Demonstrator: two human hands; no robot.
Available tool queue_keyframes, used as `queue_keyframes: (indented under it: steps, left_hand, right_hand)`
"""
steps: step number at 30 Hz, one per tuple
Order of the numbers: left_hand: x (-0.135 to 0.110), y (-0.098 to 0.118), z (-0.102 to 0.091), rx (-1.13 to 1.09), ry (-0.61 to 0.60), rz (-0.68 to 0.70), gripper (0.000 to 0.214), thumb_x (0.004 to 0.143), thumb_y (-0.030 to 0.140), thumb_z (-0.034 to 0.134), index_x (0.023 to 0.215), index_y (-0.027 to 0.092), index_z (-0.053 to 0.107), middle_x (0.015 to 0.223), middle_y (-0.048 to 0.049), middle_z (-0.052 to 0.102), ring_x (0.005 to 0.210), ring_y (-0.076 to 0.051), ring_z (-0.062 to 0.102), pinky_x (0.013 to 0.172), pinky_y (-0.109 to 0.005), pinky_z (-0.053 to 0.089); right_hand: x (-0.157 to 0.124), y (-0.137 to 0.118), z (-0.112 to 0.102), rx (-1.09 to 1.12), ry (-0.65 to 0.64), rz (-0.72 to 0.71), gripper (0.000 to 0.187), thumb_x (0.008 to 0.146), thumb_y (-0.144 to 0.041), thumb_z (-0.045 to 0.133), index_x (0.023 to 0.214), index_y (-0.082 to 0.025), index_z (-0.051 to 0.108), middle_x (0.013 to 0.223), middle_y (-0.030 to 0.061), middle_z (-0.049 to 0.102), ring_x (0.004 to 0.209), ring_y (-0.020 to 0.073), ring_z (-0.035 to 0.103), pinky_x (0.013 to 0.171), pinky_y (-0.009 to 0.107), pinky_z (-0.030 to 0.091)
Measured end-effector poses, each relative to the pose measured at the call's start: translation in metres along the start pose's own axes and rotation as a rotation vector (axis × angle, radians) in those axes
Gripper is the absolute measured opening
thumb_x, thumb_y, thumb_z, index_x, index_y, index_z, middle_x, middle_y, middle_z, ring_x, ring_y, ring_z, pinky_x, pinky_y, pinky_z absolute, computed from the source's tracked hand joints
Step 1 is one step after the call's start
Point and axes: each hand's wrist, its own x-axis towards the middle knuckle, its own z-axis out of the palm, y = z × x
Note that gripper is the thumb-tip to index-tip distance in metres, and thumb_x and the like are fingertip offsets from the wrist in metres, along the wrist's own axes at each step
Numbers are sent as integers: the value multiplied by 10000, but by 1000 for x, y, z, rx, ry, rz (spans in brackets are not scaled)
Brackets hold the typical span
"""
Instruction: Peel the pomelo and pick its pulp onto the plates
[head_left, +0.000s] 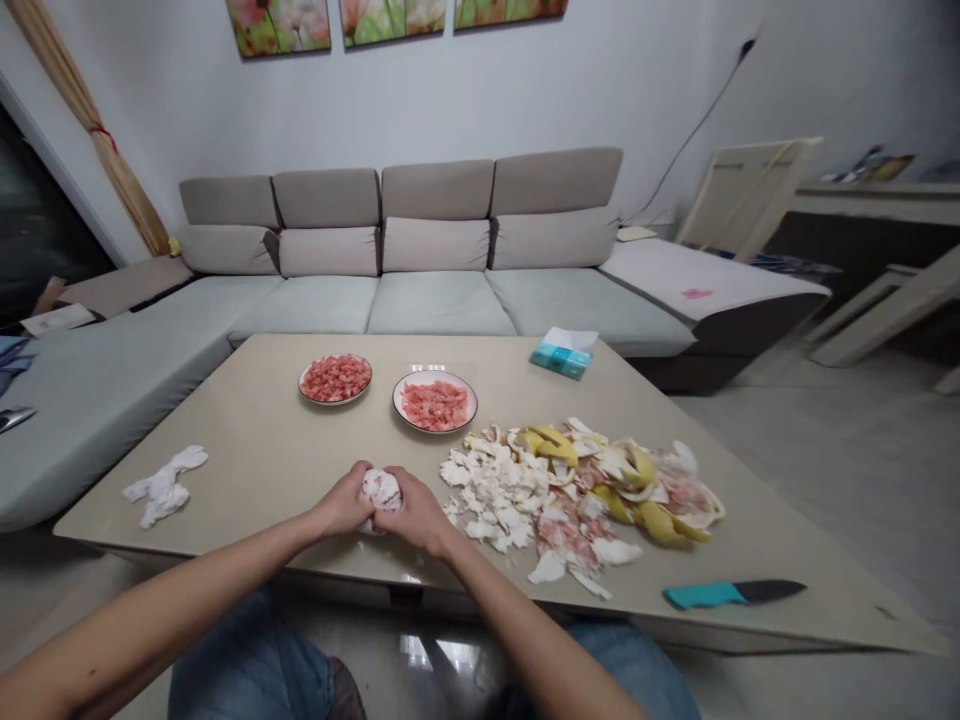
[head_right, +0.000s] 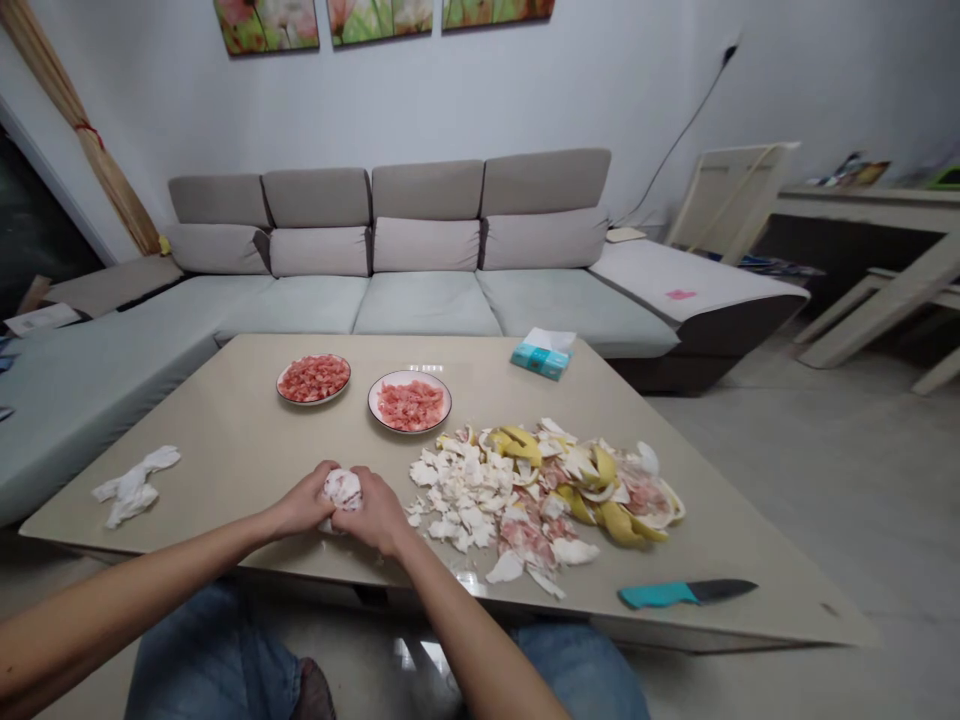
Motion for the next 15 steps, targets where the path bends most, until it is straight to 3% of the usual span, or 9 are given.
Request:
queue_keyframes:
  steps: [8,15]
  left_hand:
    - [-7,-5,4,-86,-21,62,547,575,82,527,1110,183,470,999,-23,584,934,-191,557,858,-308,446]
    - [1,2,-5,-165,-91,3,617,591,137,587,1182,182,415,996,-13,579,879,-165,563,799,-280,469]
  right_hand:
    - [-9,8,3,157,45,10,551,627,-267,695,1171,-218,619,928,7,701,815,190,623,758,284,483]
    - [5,9,-11,192,-44,25,587,631,-268,711,1205,-214,600,957,8,694,861,201,623,796,298,490]
